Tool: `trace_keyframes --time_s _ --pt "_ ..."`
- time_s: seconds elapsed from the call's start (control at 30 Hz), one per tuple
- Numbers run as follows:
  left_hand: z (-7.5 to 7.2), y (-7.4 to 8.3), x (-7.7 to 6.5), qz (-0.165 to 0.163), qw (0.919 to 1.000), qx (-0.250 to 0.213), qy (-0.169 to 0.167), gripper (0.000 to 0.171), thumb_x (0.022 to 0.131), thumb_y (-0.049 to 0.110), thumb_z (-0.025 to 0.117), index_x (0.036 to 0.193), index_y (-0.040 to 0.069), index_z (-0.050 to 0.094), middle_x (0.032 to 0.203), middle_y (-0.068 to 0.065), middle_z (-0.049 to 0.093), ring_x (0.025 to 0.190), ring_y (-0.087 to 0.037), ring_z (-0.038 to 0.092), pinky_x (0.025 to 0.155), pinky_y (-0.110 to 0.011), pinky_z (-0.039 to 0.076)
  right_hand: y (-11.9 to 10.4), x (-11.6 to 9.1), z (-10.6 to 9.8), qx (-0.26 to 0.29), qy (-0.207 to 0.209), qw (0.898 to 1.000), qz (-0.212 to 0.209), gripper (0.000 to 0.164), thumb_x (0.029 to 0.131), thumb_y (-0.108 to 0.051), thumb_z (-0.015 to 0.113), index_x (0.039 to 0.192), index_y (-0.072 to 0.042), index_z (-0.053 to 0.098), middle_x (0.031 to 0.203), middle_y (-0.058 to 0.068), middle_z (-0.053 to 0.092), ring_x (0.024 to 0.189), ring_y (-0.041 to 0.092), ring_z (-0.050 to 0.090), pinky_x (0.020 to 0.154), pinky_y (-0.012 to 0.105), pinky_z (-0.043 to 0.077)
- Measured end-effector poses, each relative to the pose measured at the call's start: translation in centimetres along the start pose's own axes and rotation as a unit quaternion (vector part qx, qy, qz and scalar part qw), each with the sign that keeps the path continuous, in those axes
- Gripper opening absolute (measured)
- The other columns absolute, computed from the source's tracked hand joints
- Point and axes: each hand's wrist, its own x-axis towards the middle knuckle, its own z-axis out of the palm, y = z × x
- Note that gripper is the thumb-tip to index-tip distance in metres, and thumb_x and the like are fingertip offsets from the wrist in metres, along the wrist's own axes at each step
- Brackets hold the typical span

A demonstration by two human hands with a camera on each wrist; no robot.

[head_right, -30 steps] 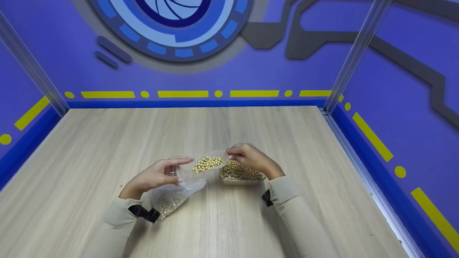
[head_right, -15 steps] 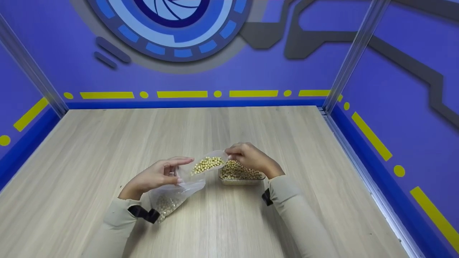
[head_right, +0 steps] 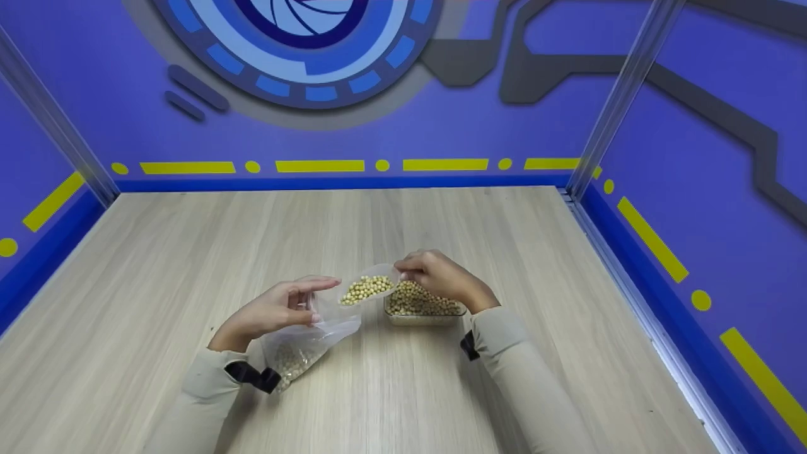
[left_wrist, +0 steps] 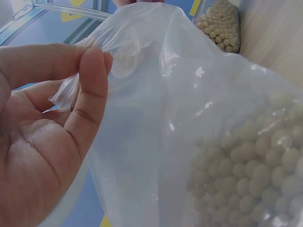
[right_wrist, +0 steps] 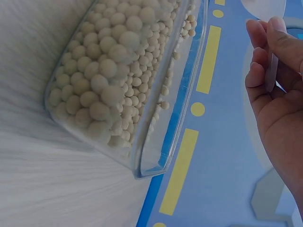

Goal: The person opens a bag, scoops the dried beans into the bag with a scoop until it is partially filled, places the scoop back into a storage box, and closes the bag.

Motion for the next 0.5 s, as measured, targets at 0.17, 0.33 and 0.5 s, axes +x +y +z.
trace_keyframes --time_s 0.17,0.33,0.5 --pt "0.05 0.1 0.1 -0.004 1.0 -0.001 0.0 0.061 0.08 -0.003 0.065 0.138 -0.007 0.046 0.145 -0.022 0.043 0.08 -0.006 0.047 0.073 -0.015 0.045 0.16 -0.04 0.07 -0.005 0.001 1.0 -0.005 0.026 0.09 -0.002 0.062 0.113 0.008 0.067 0.106 0.02 0.07 0.098 0.034 0.065 0.084 0.044 0.054" --pt "0.02 0.18 0.05 -0.002 1.0 0.003 -0.001 0.061 0.08 -0.003 0.065 0.138 -0.007 0.046 0.145 -0.022 0.043 0.08 -0.006 0.047 0.074 -0.015 0.045 0.09 -0.05 0.06 -0.006 0.0 1.0 -0.002 0.026 0.089 -0.002 0.062 0.113 0.007 0.067 0.107 0.02 0.07 0.099 0.034 0.065 0.084 0.044 0.054" --pt "0.02 0.18 -0.02 0.0 1.0 0.009 0.0 0.06 0.08 -0.003 0.065 0.138 -0.004 0.048 0.145 -0.021 0.043 0.078 -0.005 0.048 0.072 -0.016 0.044 0.01 -0.01 -0.03 -0.007 -0.004 1.0 -0.003 0.026 0.09 -0.001 0.061 0.114 0.006 0.068 0.107 0.019 0.07 0.099 0.033 0.065 0.084 0.045 0.054"
